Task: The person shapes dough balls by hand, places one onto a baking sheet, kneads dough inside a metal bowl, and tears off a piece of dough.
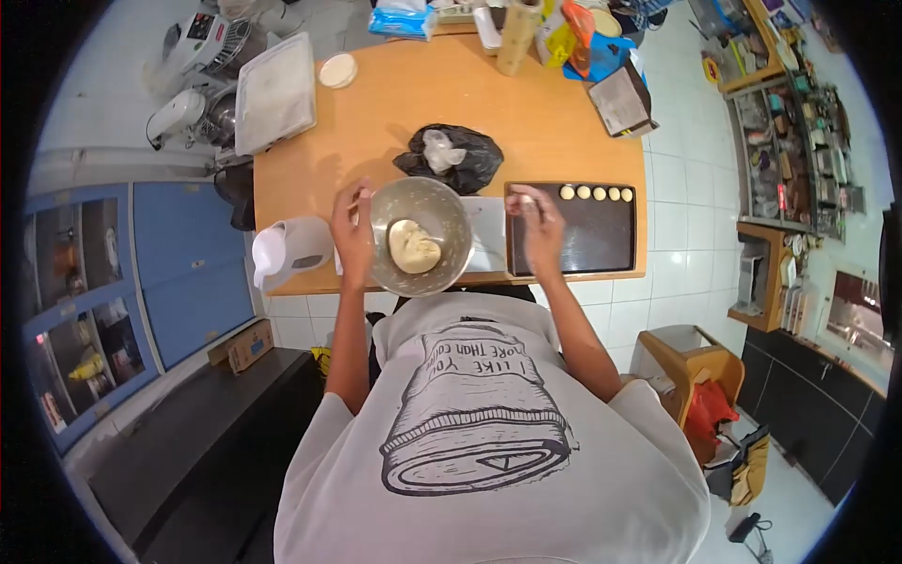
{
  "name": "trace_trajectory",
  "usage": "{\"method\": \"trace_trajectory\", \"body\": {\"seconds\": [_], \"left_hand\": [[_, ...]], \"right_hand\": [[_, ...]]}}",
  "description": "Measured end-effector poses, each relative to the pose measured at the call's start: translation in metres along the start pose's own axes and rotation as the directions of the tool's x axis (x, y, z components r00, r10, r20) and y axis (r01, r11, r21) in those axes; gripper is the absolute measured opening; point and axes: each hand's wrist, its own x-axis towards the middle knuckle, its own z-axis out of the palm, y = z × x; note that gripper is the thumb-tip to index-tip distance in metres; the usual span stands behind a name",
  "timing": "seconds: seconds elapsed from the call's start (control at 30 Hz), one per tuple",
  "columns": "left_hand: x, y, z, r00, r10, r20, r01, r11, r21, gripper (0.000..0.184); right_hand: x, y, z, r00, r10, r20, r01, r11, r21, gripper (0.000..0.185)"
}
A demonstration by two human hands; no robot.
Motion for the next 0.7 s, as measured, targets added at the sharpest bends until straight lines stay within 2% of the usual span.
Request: {"method": "trace_trajectory", "body": {"seconds": [0.07,0.1,0.17,0.2,0.27,0.3,0.33,0.4,0.43,0.53,0.63,0.7], "left_hand": [[0.013,-0.015,-0.020,0.999,0.037,-0.014,-0.036,0.996,0.079,0.028],[0.015,-0.028,-0.026,0.999,0.030,0.012,-0.031,0.996,0.086,0.029],[0.018,-0.056,-0.033,0.995,0.039,0.090,-0.048,0.994,0.101,0.031],[0.018,-0.072,-0.030,0.988,0.056,0.145,-0.072,0.992,0.108,0.032],[0.022,-0.089,-0.023,0.970,0.111,0.218,-0.133,0.987,0.093,0.031],[0.022,-0.094,-0.017,0.960,0.145,0.238,-0.166,0.983,0.073,0.030],[0.022,-0.097,-0.014,0.949,0.181,0.258,-0.200,0.978,0.051,0.029],[0.021,-0.099,-0.011,0.938,0.142,0.317,-0.172,0.983,0.068,0.025],[0.021,-0.101,-0.010,0.931,0.121,0.346,-0.156,0.985,0.076,0.024],[0.020,-0.099,-0.006,0.934,0.182,0.306,-0.207,0.977,0.050,0.018],[0.020,-0.097,-0.006,0.923,0.145,0.357,-0.178,0.982,0.061,0.016],[0.016,-0.093,-0.006,0.922,0.160,0.354,-0.186,0.982,0.039,0.014]], "right_hand": [[-0.001,-0.018,0.055,0.977,0.021,0.214,-0.010,0.999,-0.053,0.021],[0.001,-0.010,0.079,0.947,-0.070,0.314,0.133,0.974,-0.184,0.022],[0.007,0.018,0.120,0.824,-0.193,0.533,0.433,0.821,-0.372,0.024],[0.005,0.029,0.138,0.814,-0.150,0.561,0.444,0.783,-0.436,0.025],[0.000,0.051,0.167,0.797,-0.058,0.601,0.467,0.692,-0.551,0.027],[0.000,0.062,0.177,0.792,0.077,0.606,0.447,0.604,-0.660,0.029],[-0.003,0.074,0.181,0.790,0.091,0.606,0.446,0.592,-0.671,0.028],[-0.003,0.083,0.182,0.787,0.115,0.606,0.451,0.563,-0.692,0.028],[-0.008,0.082,0.179,0.810,0.077,0.581,0.438,0.580,-0.687,0.027],[-0.013,0.080,0.175,0.767,-0.122,0.630,0.598,0.494,-0.632,0.023],[-0.025,0.068,0.172,0.846,-0.052,0.530,0.436,0.641,-0.632,0.022],[-0.027,0.064,0.165,0.836,-0.087,0.541,0.465,0.634,-0.618,0.024]]}}
